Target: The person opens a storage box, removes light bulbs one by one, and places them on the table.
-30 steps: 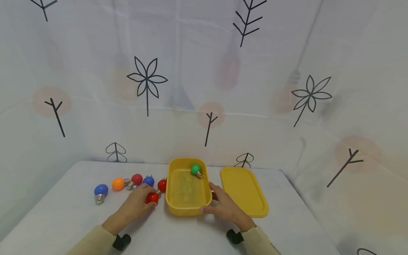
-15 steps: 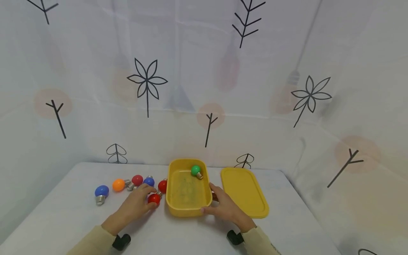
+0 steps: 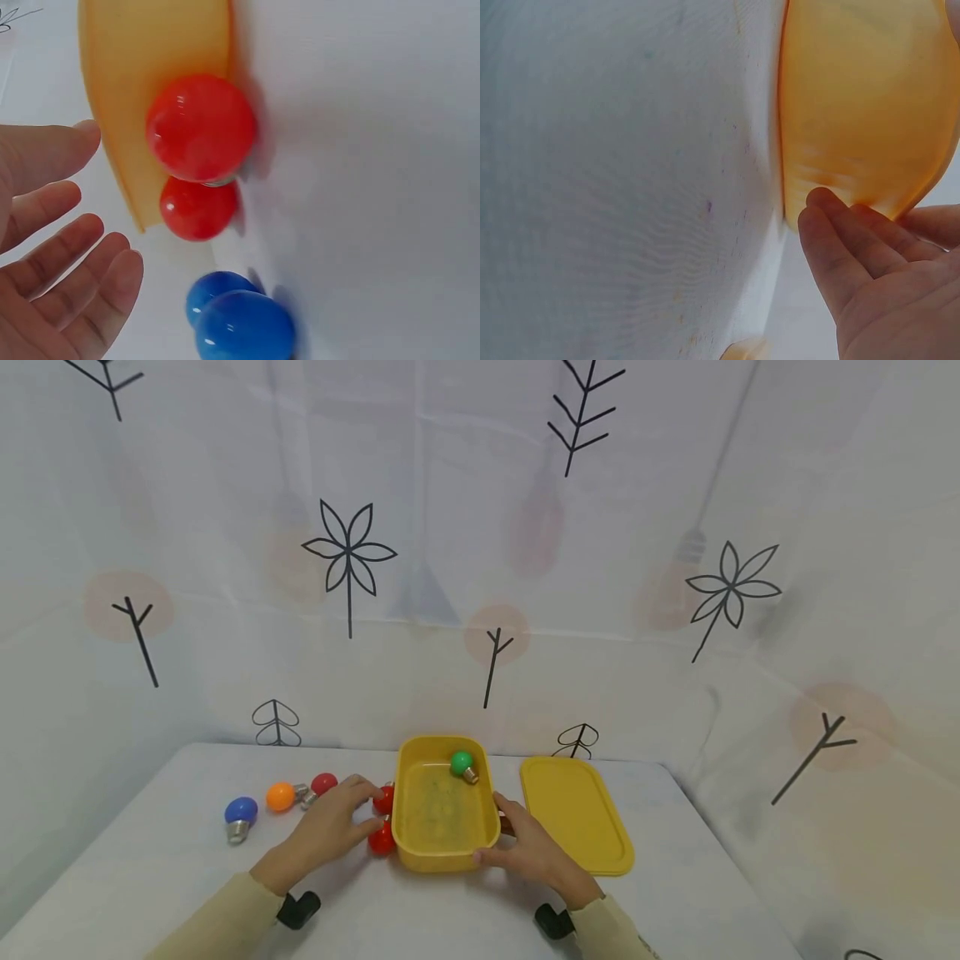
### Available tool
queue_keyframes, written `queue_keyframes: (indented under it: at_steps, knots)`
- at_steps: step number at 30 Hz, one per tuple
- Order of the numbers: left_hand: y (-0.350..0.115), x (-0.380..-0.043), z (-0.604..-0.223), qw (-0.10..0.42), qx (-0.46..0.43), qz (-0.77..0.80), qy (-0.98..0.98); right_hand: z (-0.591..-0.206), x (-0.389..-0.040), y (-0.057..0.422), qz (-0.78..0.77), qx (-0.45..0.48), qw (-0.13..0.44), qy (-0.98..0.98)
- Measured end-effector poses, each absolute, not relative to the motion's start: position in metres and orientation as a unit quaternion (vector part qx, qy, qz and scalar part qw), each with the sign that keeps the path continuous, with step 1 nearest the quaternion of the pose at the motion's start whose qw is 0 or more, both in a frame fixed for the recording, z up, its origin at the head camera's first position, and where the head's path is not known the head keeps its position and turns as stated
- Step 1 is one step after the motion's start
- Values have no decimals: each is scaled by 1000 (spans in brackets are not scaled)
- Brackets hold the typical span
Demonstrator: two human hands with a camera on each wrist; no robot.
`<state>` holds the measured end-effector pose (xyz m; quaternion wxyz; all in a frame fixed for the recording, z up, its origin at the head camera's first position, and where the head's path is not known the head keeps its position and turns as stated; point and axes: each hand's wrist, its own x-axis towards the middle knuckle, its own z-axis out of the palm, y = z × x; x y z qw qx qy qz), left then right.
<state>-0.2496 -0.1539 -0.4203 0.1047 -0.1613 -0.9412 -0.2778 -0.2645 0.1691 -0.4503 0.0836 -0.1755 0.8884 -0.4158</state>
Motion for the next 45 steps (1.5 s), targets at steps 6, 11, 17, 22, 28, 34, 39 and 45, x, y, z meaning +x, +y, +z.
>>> queue_keyframes:
  at_steps: [6,11,17,22,28,34,39,45]
  knots:
    - [-140,-259,-408,115,-184,-280,-935,-450,-264,170,-418,-183,81,886]
    - [-127,-270,-400,116,-205,-262,-936,-451,-265,170,-417,-185,83,886]
    - [-113,-285,-393,125,-228,-246,-934,-451,-266,170,-417,-188,83,885]
    - [-100,-293,-385,125,-250,-255,-926,-453,-267,170,-420,-190,86,883]
    - [-83,-304,-379,114,-263,-268,-920,-453,-265,171,-418,-181,86,886]
    - [-71,-319,-374,96,-286,-286,-910,-452,-265,170,-415,-189,85,886]
    - [-61,-336,-375,60,-297,-295,-906,-451,-266,170,-418,-194,80,884]
    - [-52,-352,-383,13,-283,-325,-902,-452,-266,171,-424,-190,86,881]
